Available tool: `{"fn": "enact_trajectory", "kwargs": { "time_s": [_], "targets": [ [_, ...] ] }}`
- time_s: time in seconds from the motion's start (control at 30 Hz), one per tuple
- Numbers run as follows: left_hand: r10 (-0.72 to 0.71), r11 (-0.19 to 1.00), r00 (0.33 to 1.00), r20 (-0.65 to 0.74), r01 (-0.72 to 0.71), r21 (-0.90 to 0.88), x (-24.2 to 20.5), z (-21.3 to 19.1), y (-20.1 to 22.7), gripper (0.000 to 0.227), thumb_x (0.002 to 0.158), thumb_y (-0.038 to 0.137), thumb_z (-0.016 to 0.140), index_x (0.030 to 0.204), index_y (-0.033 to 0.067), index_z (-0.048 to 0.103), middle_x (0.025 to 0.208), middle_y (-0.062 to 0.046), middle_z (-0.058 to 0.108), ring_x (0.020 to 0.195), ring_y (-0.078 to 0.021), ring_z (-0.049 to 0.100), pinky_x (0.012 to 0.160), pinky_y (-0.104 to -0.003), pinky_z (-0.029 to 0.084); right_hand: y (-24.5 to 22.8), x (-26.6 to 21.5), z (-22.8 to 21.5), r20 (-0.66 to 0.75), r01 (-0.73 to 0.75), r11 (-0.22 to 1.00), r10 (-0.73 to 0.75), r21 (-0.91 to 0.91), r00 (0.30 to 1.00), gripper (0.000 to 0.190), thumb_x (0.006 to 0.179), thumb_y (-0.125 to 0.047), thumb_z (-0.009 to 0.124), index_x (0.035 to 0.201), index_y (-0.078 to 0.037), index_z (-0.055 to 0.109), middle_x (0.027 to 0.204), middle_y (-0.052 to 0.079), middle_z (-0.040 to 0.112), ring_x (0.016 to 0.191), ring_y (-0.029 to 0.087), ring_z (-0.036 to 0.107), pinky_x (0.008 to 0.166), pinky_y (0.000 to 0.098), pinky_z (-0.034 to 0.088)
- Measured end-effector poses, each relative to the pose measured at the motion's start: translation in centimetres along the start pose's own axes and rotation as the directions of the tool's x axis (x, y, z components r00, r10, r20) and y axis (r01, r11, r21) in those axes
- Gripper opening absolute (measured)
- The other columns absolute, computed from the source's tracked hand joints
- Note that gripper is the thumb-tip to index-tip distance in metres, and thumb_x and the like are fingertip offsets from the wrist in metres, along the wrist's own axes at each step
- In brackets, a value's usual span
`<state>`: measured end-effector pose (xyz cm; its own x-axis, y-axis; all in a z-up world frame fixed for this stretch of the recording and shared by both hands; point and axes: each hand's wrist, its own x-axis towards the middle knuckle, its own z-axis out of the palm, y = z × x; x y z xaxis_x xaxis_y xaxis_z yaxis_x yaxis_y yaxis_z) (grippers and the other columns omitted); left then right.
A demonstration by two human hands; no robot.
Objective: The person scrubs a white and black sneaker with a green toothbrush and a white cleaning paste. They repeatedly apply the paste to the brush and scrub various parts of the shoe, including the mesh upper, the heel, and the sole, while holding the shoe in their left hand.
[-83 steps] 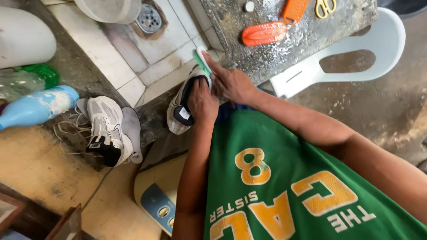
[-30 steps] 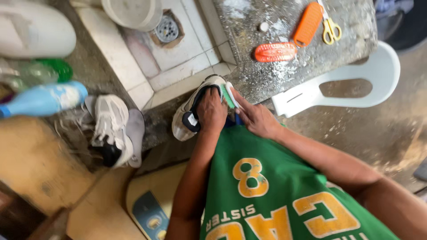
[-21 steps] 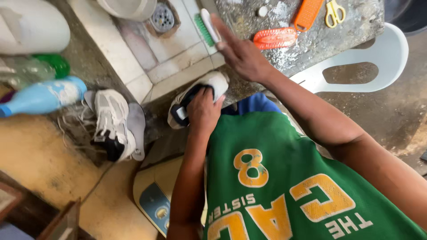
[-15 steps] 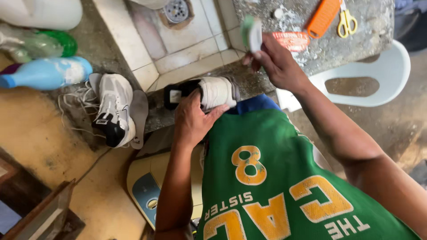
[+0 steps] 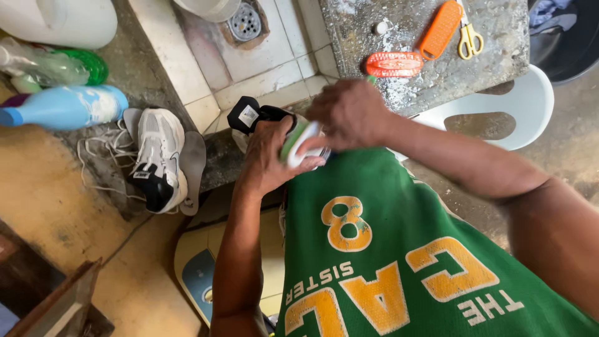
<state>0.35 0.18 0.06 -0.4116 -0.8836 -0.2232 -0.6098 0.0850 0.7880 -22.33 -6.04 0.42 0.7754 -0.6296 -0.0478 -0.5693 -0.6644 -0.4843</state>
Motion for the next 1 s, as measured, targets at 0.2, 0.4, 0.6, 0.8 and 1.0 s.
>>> {"fn": "enact_trajectory", "kwargs": {
  "time_s": [0.2,0.4,0.6,0.8,1.0],
  "targets": [
    [0.055,0.998,0.998,0.022,-0.055,-0.030,0.6,0.3,-1.3,0.068,0.066,0.050,0.093,0.108,0.0059,0.063,0.091,-0.013,0.071,0.087,-0.0369,0.068,0.084,-0.050,0.050,0.6,1.4,0.6,-0.002,-0.015,1.000,0.015,-0.023,1.000,0.071,0.079,-0.086,0.060,0.089,-0.018,0.080,0.077,0.005,0.072,0.074,0.028,0.070,0.058,0.0395,0.053],
    [-0.067,0.998,0.998,-0.021,0.067,0.001,0.0,0.4,-1.7,0.072,0.062,0.054,0.095,0.103,0.0058,0.061,0.090,-0.015,0.072,0.085,-0.0371,0.067,0.087,-0.050,0.050,3.1,3.2,-0.3,0.177,-0.073,0.997,0.077,-0.025,0.981,0.068,0.078,-0.083,0.062,0.083,-0.016,0.075,0.072,0.003,0.068,0.071,0.024,0.070,0.061,0.0411,0.053],
    [-0.123,0.992,0.992,-0.021,0.123,-0.004,0.0,-0.6,-1.6,0.073,0.061,0.051,0.095,0.109,0.0048,0.063,0.093,-0.018,0.072,0.091,-0.0400,0.065,0.081,-0.051,0.050,3.9,3.7,0.4,0.029,0.004,0.999,-0.006,0.053,1.000,0.070,0.080,-0.082,0.061,0.079,-0.014,0.075,0.069,0.006,0.066,0.065,0.027,0.065,0.054,0.0411,0.049],
    [-0.174,0.983,0.984,0.037,0.176,-0.057,-0.3,-0.6,-1.2,0.074,0.063,0.053,0.092,0.112,0.0049,0.064,0.094,-0.018,0.073,0.089,-0.0383,0.070,0.080,-0.050,0.054,2.1,2.9,2.2,0.048,0.089,0.996,-0.090,0.014,0.995,0.072,0.083,-0.083,0.059,0.089,-0.014,0.079,0.071,0.006,0.067,0.066,0.027,0.066,0.054,0.0406,0.050],
    [-0.259,0.965,0.966,-0.021,0.258,-0.043,0.5,-0.2,-0.7,0.082,0.060,0.056,0.092,0.118,0.0049,0.062,0.094,-0.018,0.073,0.087,-0.0386,0.071,0.077,-0.050,0.055,2.5,3.3,2.3,-0.117,0.218,0.976,-0.217,-0.006,0.969,0.070,0.085,-0.084,0.056,0.095,-0.019,0.079,0.082,0.003,0.073,0.076,0.026,0.071,0.059,0.0396,0.053]
  ]
}}
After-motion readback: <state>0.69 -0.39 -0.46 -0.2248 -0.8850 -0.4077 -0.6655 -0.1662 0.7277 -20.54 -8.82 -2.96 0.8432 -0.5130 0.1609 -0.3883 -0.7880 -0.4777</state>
